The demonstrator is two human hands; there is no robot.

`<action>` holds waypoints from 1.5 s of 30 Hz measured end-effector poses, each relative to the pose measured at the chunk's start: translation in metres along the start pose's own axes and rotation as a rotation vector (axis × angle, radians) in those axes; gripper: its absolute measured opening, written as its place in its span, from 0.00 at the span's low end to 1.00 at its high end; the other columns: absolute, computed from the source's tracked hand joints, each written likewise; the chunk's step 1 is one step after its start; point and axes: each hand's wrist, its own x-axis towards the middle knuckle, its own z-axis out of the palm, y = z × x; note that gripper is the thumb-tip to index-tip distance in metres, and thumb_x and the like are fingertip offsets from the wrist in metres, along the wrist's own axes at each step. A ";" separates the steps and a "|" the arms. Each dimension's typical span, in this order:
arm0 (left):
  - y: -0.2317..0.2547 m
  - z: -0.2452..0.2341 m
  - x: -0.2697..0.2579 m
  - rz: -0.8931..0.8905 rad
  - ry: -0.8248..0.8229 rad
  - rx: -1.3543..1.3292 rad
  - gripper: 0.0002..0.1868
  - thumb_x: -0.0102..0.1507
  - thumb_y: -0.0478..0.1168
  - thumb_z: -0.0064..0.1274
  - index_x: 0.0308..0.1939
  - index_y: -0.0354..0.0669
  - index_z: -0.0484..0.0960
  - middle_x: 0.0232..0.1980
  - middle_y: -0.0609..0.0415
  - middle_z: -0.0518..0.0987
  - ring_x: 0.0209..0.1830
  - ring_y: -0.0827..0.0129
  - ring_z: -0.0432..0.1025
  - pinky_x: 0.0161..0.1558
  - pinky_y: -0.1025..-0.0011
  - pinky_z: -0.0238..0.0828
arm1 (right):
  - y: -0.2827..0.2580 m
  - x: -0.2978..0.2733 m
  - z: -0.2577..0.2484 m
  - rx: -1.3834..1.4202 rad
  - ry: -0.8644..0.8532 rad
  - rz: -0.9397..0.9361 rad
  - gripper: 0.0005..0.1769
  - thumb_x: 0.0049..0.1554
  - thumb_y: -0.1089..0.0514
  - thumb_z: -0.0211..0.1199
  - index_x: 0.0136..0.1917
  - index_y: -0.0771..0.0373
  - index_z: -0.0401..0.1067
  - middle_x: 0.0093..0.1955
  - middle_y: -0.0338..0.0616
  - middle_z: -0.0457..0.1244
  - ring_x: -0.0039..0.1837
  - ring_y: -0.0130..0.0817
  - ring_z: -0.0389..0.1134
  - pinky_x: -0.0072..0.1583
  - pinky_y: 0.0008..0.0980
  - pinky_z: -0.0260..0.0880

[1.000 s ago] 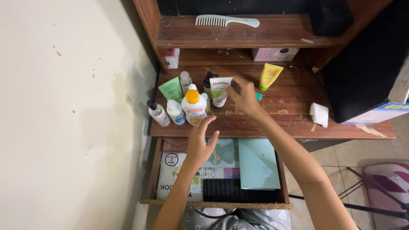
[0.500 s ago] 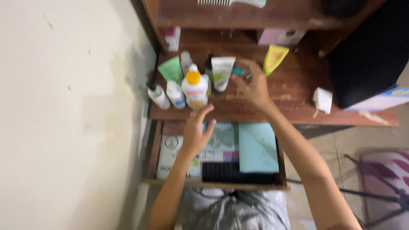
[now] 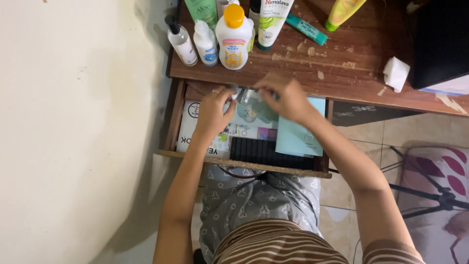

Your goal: Organizing various toiletries and bottles inside a desk drawer.

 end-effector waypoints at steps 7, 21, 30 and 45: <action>-0.025 0.018 -0.009 -0.066 -0.005 0.209 0.10 0.56 0.34 0.59 0.41 0.40 0.80 0.40 0.48 0.79 0.42 0.49 0.75 0.45 0.54 0.71 | 0.016 -0.014 0.070 -0.257 -0.216 0.013 0.30 0.50 0.65 0.64 0.67 0.60 0.73 0.49 0.51 0.69 0.47 0.51 0.73 0.47 0.48 0.74; -0.021 0.010 -0.012 -0.081 0.189 0.183 0.10 0.60 0.30 0.54 0.45 0.41 0.77 0.39 0.48 0.77 0.41 0.51 0.74 0.41 0.56 0.69 | 0.066 -0.005 0.151 -0.695 -0.380 -0.149 0.18 0.55 0.58 0.59 0.59 0.63 0.71 0.45 0.46 0.69 0.39 0.38 0.73 0.36 0.35 0.71; -0.017 0.002 -0.013 -0.037 0.308 0.099 0.11 0.62 0.29 0.50 0.48 0.40 0.77 0.41 0.48 0.78 0.44 0.51 0.74 0.47 0.57 0.68 | 0.001 -0.001 0.089 -0.509 -0.376 -0.129 0.23 0.57 0.60 0.60 0.67 0.58 0.71 0.45 0.45 0.69 0.44 0.41 0.74 0.43 0.40 0.73; 0.000 0.011 -0.018 0.195 0.076 -0.040 0.33 0.63 0.56 0.60 0.62 0.35 0.74 0.54 0.40 0.80 0.53 0.46 0.74 0.55 0.53 0.68 | 0.028 -0.036 0.030 1.016 0.153 0.577 0.20 0.68 0.58 0.60 0.71 0.67 0.70 0.54 0.43 0.67 0.52 0.25 0.68 0.52 0.28 0.72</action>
